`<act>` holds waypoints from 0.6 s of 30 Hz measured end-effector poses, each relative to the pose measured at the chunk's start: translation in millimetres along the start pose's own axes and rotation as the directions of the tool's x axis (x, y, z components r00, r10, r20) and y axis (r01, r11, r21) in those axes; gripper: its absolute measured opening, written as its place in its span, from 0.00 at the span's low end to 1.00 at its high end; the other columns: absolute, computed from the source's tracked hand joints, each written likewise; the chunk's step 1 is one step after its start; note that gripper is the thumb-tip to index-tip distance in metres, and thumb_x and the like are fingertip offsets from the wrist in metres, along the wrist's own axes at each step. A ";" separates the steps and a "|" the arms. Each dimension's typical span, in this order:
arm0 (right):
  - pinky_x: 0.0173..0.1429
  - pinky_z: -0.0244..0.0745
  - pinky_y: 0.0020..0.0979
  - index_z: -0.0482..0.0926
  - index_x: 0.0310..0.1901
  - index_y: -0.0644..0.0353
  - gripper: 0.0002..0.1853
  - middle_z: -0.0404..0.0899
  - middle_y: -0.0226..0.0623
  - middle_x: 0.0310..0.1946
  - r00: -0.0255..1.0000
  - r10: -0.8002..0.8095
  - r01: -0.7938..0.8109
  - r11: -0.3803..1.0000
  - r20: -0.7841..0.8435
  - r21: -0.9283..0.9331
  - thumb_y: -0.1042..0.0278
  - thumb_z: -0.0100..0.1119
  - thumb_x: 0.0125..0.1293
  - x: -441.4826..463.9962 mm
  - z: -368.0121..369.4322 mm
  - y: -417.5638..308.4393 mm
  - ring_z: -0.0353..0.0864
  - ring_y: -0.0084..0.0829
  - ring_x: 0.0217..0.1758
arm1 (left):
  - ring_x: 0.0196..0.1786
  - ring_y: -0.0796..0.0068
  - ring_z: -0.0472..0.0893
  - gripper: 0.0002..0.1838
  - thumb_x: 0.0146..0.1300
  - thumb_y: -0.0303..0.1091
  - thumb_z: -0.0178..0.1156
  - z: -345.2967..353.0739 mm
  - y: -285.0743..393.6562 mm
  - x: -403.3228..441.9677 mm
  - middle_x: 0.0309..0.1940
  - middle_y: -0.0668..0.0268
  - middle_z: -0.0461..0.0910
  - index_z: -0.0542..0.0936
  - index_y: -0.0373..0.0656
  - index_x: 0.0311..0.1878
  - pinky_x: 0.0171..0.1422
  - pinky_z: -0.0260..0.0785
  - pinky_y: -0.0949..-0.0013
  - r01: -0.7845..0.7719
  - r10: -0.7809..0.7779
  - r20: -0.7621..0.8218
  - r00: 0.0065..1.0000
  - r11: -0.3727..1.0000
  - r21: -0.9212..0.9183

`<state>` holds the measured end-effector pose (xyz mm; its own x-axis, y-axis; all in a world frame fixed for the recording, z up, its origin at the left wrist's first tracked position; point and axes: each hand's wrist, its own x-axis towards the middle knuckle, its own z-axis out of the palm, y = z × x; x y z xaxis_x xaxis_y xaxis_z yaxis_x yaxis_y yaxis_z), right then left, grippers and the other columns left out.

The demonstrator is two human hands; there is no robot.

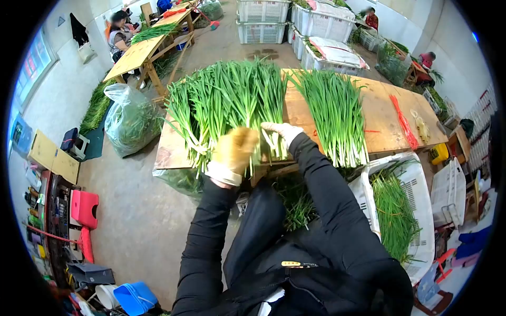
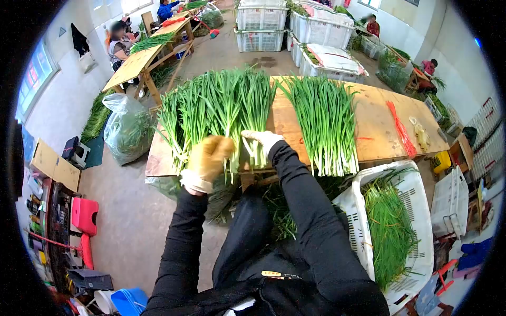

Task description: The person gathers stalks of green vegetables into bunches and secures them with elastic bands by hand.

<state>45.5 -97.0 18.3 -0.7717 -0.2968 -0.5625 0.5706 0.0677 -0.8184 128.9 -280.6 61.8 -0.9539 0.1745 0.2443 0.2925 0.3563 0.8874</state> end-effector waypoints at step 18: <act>0.27 0.81 0.31 0.64 0.50 0.65 0.23 0.79 0.44 0.35 0.929 -0.166 -0.022 0.868 0.331 0.496 0.67 0.60 0.55 -11.0 -80.8 10.0 0.79 0.30 0.26 | 0.63 0.63 0.60 0.23 0.53 0.43 0.55 25.4 -32.4 6.4 0.59 0.71 0.64 0.70 0.53 0.55 0.65 0.49 0.55 -0.305 0.075 0.307 0.949 0.469 0.829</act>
<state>37.1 -16.1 6.9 -0.7185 -0.6023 -0.3479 0.6515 -0.4075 -0.6399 115.0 -267.7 24.7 -0.8623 0.4738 0.1787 0.4843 0.8747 0.0180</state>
